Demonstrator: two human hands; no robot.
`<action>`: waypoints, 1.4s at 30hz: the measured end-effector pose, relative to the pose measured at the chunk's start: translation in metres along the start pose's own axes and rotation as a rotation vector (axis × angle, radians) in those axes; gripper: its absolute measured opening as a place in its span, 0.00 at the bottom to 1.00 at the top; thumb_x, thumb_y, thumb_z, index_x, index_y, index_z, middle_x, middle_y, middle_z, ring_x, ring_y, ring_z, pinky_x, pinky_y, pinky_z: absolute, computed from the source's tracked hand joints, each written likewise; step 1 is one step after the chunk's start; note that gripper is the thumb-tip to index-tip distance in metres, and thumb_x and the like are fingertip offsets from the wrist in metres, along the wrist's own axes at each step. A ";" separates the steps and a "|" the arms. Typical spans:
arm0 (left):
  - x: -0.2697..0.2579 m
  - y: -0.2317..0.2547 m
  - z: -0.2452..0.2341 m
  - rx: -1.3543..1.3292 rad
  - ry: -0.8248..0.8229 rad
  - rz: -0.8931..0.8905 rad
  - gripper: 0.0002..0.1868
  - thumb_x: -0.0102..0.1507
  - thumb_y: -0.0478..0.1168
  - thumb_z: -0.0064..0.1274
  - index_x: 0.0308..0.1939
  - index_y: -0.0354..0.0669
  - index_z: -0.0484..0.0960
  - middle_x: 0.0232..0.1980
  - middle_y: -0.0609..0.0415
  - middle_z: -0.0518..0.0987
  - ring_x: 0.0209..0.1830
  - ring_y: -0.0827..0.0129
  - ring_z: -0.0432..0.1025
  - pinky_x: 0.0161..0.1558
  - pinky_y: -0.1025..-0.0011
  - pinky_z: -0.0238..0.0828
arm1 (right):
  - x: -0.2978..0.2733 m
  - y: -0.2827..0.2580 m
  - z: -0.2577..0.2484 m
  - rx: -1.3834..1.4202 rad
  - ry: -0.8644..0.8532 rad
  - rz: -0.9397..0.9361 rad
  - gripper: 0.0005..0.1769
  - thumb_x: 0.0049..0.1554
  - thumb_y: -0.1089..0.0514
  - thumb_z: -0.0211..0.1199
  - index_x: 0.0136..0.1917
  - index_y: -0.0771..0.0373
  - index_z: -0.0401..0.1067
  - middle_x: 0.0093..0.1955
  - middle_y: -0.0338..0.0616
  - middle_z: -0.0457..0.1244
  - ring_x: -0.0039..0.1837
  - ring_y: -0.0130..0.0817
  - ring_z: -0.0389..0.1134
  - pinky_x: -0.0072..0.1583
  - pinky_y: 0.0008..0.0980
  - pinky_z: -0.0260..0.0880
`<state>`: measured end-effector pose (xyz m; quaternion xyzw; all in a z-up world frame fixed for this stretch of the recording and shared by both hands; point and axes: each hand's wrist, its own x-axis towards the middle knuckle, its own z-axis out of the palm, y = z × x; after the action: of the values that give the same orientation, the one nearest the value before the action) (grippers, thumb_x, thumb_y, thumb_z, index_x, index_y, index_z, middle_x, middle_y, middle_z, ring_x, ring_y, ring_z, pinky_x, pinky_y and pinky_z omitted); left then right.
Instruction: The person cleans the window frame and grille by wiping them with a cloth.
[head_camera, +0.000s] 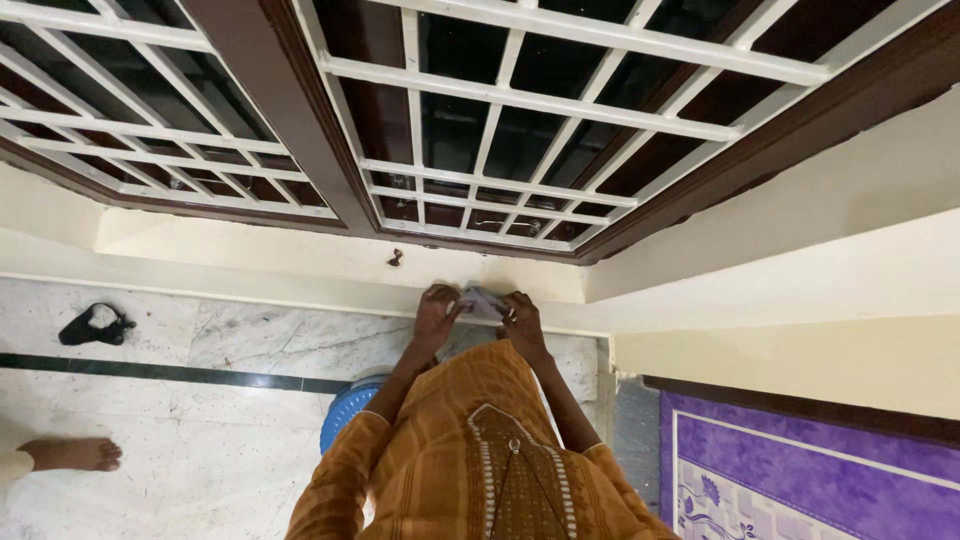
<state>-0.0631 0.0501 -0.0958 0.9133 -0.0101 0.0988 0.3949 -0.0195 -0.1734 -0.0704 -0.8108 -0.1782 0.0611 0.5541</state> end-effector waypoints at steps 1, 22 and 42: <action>0.001 0.001 -0.012 0.040 -0.044 -0.063 0.13 0.67 0.47 0.58 0.43 0.40 0.84 0.50 0.52 0.82 0.57 0.61 0.72 0.64 0.62 0.66 | 0.000 -0.005 -0.006 -0.130 -0.026 0.010 0.16 0.53 0.69 0.64 0.56 0.67 0.74 0.51 0.49 0.63 0.49 0.37 0.65 0.48 0.32 0.67; 0.068 0.070 -0.089 -0.883 0.477 0.009 0.18 0.77 0.29 0.37 0.72 0.29 0.61 0.77 0.39 0.67 0.73 0.63 0.65 0.67 0.74 0.65 | 0.072 -0.138 0.003 0.165 0.268 -0.225 0.21 0.63 0.60 0.65 0.68 0.65 0.69 0.63 0.50 0.66 0.61 0.38 0.69 0.59 0.35 0.70; 0.085 -0.002 -0.022 0.219 0.379 0.287 0.30 0.65 0.31 0.47 0.72 0.31 0.65 0.75 0.39 0.66 0.78 0.50 0.59 0.77 0.54 0.55 | 0.109 -0.047 0.059 -0.664 0.211 -0.365 0.28 0.54 0.69 0.59 0.68 0.67 0.69 0.77 0.54 0.56 0.78 0.55 0.56 0.73 0.52 0.57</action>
<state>0.0164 0.0722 -0.0668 0.9050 -0.0548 0.3237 0.2704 0.0541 -0.0673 -0.0384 -0.9029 -0.2714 -0.1833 0.2785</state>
